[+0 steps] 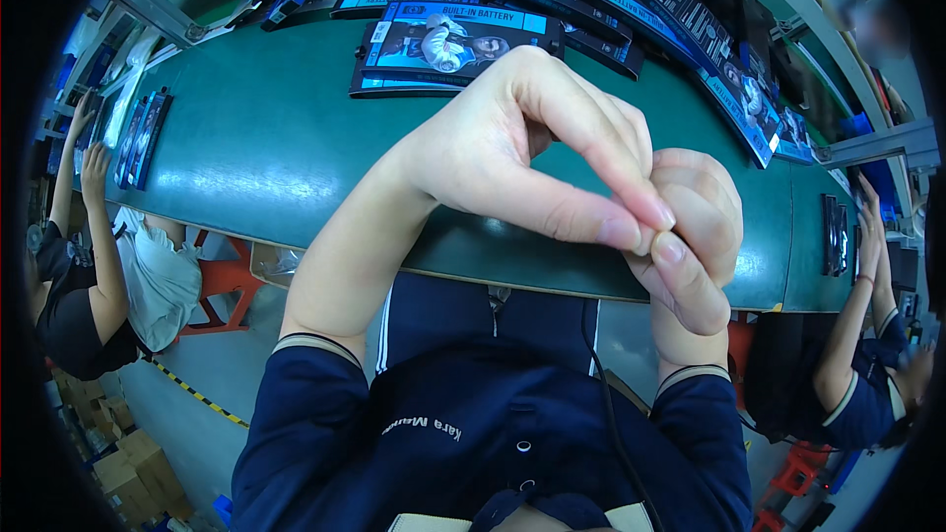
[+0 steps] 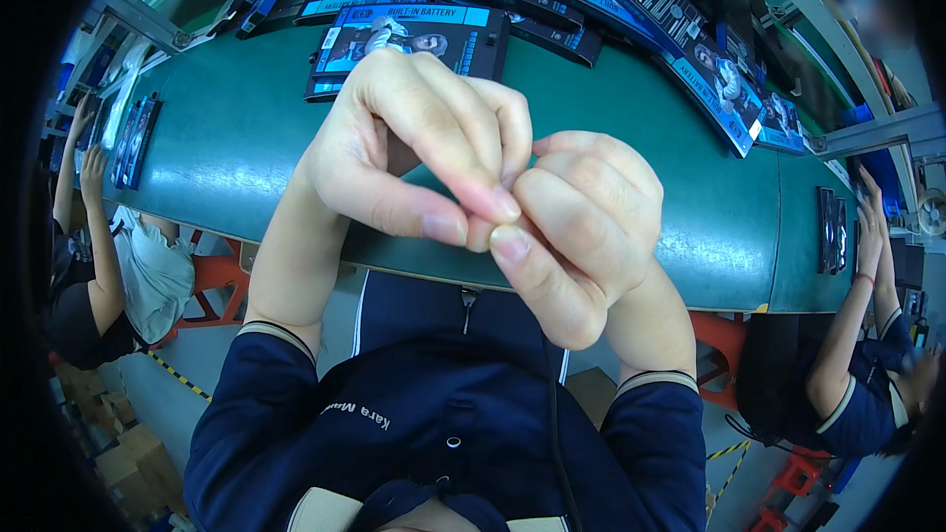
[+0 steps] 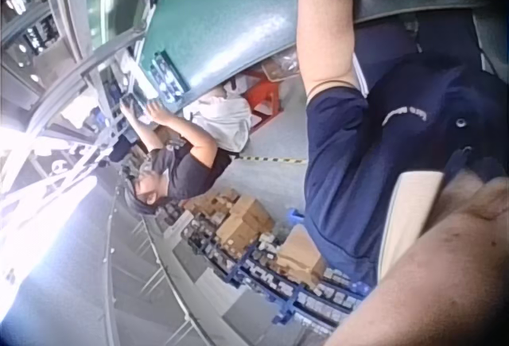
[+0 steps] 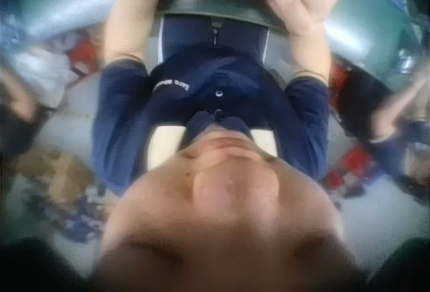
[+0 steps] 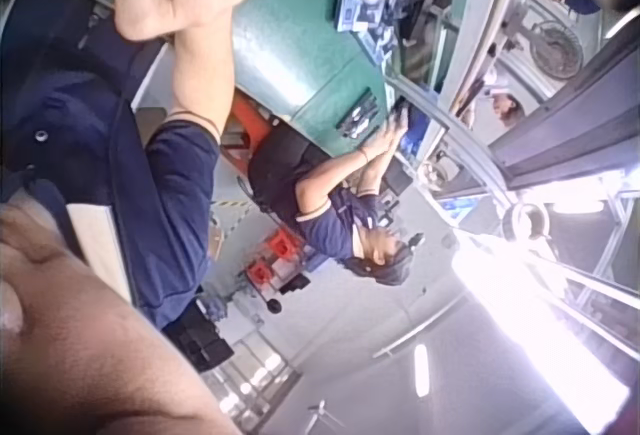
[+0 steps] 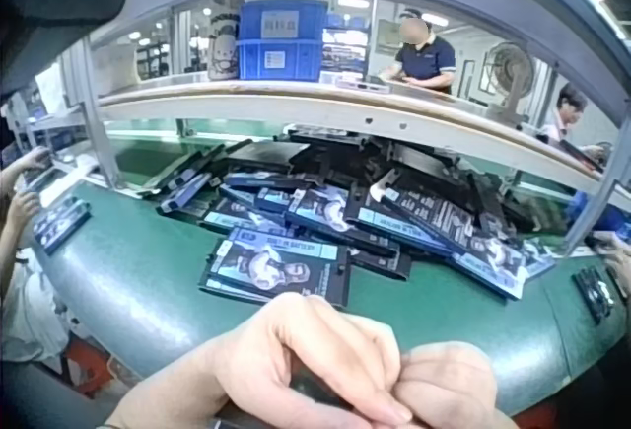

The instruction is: Packing electronic items into retail boxes and placing them in a large collection bin.

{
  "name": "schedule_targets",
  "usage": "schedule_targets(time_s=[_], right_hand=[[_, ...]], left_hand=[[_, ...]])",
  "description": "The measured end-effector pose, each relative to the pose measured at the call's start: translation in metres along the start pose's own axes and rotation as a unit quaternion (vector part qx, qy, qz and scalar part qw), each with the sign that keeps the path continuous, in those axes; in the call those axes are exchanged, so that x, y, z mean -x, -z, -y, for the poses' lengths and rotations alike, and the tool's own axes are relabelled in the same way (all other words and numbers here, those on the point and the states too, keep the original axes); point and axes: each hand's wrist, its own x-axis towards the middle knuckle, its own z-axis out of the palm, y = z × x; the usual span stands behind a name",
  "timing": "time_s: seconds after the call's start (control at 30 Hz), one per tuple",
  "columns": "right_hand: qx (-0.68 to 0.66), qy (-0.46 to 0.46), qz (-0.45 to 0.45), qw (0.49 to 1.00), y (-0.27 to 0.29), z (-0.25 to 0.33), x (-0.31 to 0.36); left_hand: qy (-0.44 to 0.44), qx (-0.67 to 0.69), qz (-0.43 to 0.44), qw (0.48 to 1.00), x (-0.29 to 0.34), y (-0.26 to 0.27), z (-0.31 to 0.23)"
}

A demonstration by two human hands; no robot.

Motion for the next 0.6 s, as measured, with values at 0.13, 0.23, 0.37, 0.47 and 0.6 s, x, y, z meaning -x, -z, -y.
schedule_targets(time_s=[0.13,0.23,0.37,0.47,0.6], right_hand=[[0.046,0.072,-0.089,0.992,-0.014,-0.017,0.006],[0.057,0.049,-0.037,0.996,-0.009,-0.016,0.006],[0.078,0.023,-0.094,0.992,-0.017,-0.021,0.006],[0.111,-0.013,-0.109,0.988,-0.017,-0.026,0.004],[0.140,-0.109,-0.127,0.976,-0.005,-0.040,0.008]], left_hand=[[0.015,-0.037,-0.047,0.998,0.000,0.001,0.002],[0.034,-0.049,-0.065,0.996,0.002,0.003,0.001],[0.050,-0.042,-0.097,0.993,0.005,0.007,0.002],[0.086,-0.226,-0.175,0.954,0.003,0.014,-0.010],[0.139,-0.617,-0.118,0.765,0.007,0.046,-0.019]])
